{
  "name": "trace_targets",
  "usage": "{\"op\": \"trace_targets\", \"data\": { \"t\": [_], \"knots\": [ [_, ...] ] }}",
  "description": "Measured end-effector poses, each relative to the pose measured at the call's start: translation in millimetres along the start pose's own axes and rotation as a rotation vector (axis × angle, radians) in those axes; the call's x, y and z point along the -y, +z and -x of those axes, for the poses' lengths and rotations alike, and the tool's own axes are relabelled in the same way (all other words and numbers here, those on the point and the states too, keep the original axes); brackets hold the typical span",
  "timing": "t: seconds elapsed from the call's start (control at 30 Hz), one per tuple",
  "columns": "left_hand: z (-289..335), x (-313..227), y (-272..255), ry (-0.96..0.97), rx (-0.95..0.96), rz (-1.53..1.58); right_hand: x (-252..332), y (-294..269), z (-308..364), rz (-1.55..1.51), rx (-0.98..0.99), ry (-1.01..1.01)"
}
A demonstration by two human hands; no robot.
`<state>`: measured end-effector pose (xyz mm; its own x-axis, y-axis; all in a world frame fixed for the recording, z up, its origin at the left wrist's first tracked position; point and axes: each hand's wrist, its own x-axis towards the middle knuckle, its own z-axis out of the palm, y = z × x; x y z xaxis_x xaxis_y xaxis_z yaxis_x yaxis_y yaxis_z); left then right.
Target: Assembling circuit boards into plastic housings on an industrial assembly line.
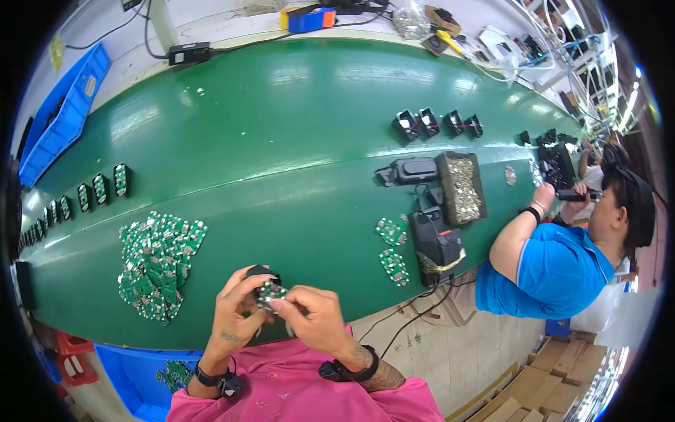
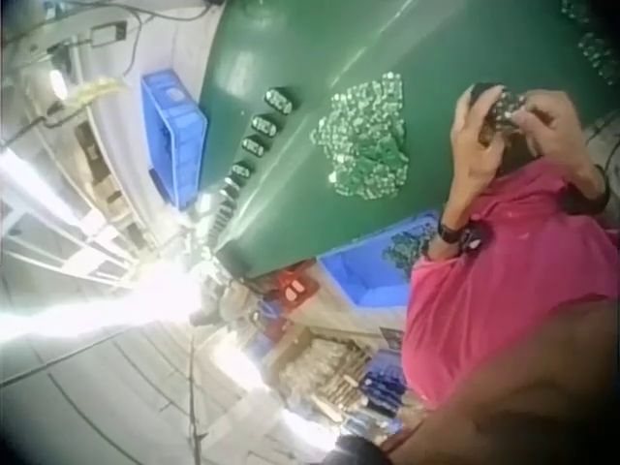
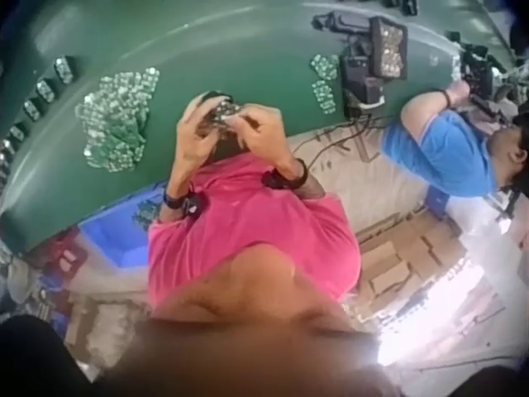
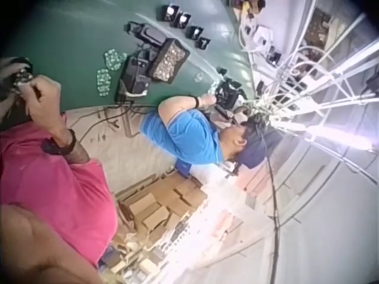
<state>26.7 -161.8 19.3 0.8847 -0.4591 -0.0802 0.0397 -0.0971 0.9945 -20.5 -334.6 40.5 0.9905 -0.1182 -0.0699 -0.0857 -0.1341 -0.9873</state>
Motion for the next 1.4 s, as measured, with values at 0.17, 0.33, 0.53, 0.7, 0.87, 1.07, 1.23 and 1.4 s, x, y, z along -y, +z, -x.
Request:
{"op": "trace_targets", "data": {
  "t": [0.17,0.33,0.53,0.7,0.87,1.07,1.23,1.4],
  "knots": [
    [-3.7,-1.5,6.6,0.097,-0.024,0.051,10.0,-20.0,-0.7,0.115,0.184,-0.119],
    [-6.5,9.5,13.4,0.328,-0.094,-0.087,20.8,-14.9,0.8,0.182,0.216,-0.092],
    [-4.2,2.4,23.1,0.356,-0.251,-0.204,22.5,-8.3,-2.1,0.21,0.112,-0.08],
    [-1.0,-0.6,15.2,0.206,-0.164,-0.124,14.1,-5.3,-7.9,0.221,0.0,-0.082],
    [-0.3,-0.1,7.4,0.007,0.03,0.305,12.2,1.4,-9.7,0.357,-0.055,-0.12],
    [-4.2,5.0,25.0,-0.019,-0.199,0.265,4.9,4.6,-7.3,0.516,-0.101,-0.114],
    [-7.5,-2.7,23.1,-0.09,-0.194,0.232,4.3,10.9,-14.6,0.352,-0.091,0.0],
    [-7.6,-1.3,23.0,-0.037,-0.188,0.102,-7.6,14.4,-16.6,0.329,-0.024,-0.198]
  ]
}}
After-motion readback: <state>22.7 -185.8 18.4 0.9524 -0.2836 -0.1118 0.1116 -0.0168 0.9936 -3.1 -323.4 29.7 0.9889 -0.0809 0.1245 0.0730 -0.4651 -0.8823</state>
